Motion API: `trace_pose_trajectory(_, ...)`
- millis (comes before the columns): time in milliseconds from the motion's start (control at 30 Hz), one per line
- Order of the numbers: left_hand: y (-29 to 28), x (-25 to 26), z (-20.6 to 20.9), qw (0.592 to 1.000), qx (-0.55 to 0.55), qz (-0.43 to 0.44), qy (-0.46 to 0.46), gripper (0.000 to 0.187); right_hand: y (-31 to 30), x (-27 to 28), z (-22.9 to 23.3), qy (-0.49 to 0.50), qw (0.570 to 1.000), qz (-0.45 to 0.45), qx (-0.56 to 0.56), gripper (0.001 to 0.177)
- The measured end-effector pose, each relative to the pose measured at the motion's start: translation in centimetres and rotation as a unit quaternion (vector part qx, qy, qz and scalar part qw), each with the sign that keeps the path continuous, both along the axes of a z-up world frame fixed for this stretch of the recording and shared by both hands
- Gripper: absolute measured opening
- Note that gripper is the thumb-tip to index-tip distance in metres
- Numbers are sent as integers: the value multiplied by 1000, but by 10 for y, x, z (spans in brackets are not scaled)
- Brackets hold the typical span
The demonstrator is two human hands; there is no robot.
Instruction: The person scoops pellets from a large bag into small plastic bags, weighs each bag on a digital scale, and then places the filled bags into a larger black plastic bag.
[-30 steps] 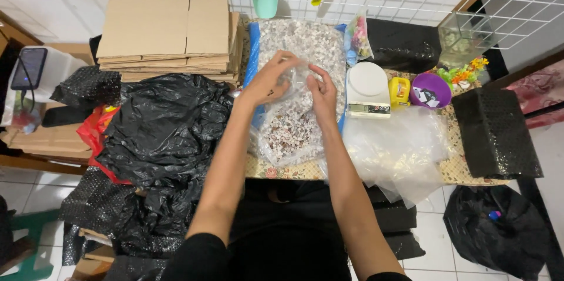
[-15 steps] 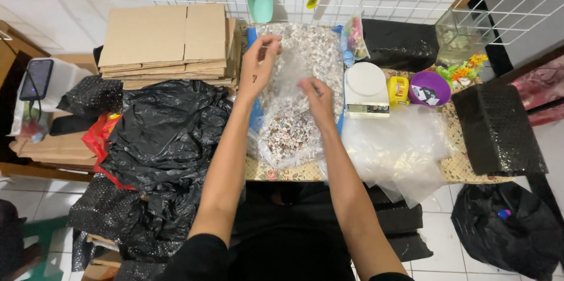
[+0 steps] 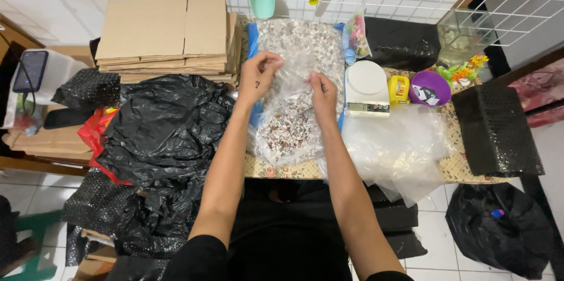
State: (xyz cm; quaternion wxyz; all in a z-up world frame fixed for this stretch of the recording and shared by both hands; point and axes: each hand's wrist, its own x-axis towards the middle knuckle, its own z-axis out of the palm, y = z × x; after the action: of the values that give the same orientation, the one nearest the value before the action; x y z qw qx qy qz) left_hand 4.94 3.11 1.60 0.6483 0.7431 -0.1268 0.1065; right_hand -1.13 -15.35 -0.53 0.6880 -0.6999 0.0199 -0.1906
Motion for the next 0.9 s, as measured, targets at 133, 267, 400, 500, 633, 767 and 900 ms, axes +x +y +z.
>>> trace_pose_trajectory(133,-8,-5,6,995,-33,97,2,11,-1,3,-3,3,1000,-13,15,28)
trace_pose_trajectory(267,-16,-18,18,994,-48,90,33,24,-9,16,-25,-2,999,-32,34,31)
trace_pose_trajectory(400,-8,-28,25,996,82,-14,28,56,-10,18,-34,0,999,-29,12,29)
trace_pose_trajectory(500,-1,-19,28,994,104,-39,22,18,-4,11,-14,-9,1000,-26,9,28)
trace_pose_trajectory(633,2,4,14,993,110,28,35,7,-2,8,-12,3,999,-37,15,24)
trace_pose_trajectory(767,-4,-2,16,980,-63,181,-45,17,0,9,-9,-11,997,-69,34,24)
trace_pose_trajectory(900,-22,-68,57,993,33,-85,78,68,10,-5,16,-4,988,-114,105,20)
